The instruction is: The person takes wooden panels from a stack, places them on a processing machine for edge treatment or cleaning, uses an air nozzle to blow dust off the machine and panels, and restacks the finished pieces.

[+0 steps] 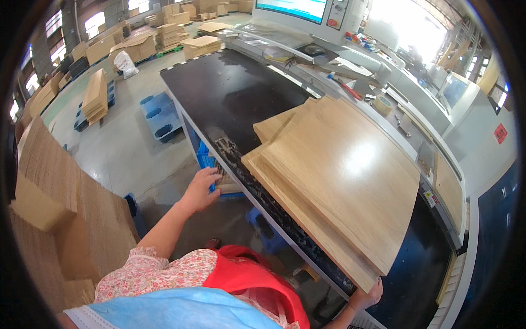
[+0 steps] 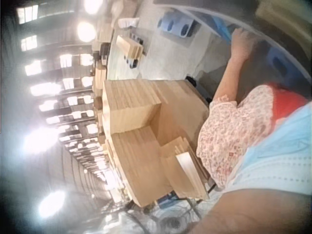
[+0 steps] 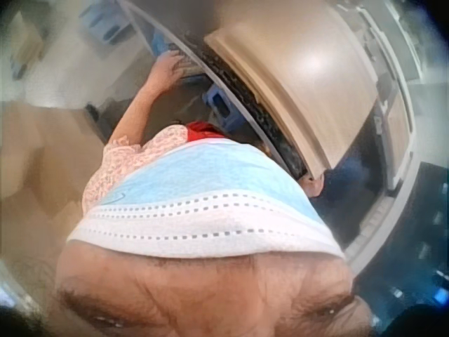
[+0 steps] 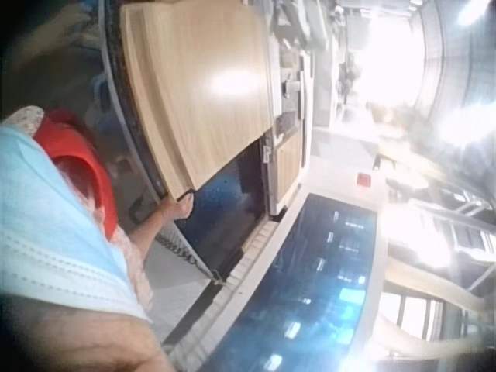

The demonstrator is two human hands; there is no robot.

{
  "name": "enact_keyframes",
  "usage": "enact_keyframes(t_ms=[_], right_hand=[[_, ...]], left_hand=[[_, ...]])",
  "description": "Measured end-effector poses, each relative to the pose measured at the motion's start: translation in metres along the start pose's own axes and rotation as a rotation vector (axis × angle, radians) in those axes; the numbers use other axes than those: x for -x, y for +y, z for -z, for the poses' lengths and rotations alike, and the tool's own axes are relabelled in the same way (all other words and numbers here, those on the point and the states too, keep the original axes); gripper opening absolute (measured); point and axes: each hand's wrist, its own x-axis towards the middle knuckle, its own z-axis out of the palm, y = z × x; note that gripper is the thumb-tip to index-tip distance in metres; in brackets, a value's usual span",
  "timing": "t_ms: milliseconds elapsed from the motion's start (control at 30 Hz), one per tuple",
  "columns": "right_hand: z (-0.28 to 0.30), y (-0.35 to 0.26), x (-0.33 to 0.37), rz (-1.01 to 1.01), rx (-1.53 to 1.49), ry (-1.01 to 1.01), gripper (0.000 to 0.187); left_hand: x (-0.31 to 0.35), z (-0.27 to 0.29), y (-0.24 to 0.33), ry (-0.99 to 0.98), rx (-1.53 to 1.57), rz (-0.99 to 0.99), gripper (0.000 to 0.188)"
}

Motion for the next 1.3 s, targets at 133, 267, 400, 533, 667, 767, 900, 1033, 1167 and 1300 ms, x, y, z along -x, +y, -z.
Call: enact_keyframes(t_ms=[133, 267, 400, 533, 667, 767, 900, 1033, 1167, 1300], right_hand=[[-0.002, -0.041, 0.015, -0.134, 0.110, -0.065, 0.039], [-0.009, -0.095, 0.030, -0.277, 0.398, -0.127, 0.044], [-0.050, -0.109, 0.058, -0.320, 0.424, -0.010, 0.050], [-0.110, -0.086, 0.086, 0.194, 0.494, 0.521, 0.048], [-0.118, -0.117, 0.092, 0.112, 0.533, 0.379, 0.048], [-0.120, -0.129, 0.097, -0.060, 0.490, 0.217, 0.048], [-0.119, -0.135, 0.094, -0.135, 0.474, 0.161, 0.049], [-0.115, -0.135, 0.091, -0.167, 0.473, 0.139, 0.049], [-0.111, -0.136, 0.088, -0.179, 0.471, 0.127, 0.049], [-0.112, -0.136, 0.085, -0.185, 0.464, 0.117, 0.050]], left_hand=[[-0.078, -0.010, -0.055, 0.082, -0.007, -0.024, 0.039], [-0.148, -0.032, -0.119, 0.118, -0.036, -0.040, 0.043], [-0.178, -0.037, -0.130, 0.012, -0.114, 0.058, 0.050], [-0.171, -0.046, -0.134, 0.098, -0.063, -0.030, 0.043], [-0.172, -0.036, -0.133, 0.136, -0.004, -0.035, 0.035], [-0.174, -0.035, -0.136, 0.133, 0.036, -0.073, 0.033], [-0.178, -0.029, -0.136, 0.093, 0.060, -0.103, 0.030], [-0.180, -0.028, -0.137, 0.056, 0.083, -0.115, 0.029], [-0.180, -0.028, -0.140, 0.042, 0.129, -0.135, 0.028], [-0.179, -0.029, -0.141, 0.045, 0.142, -0.141, 0.028]])
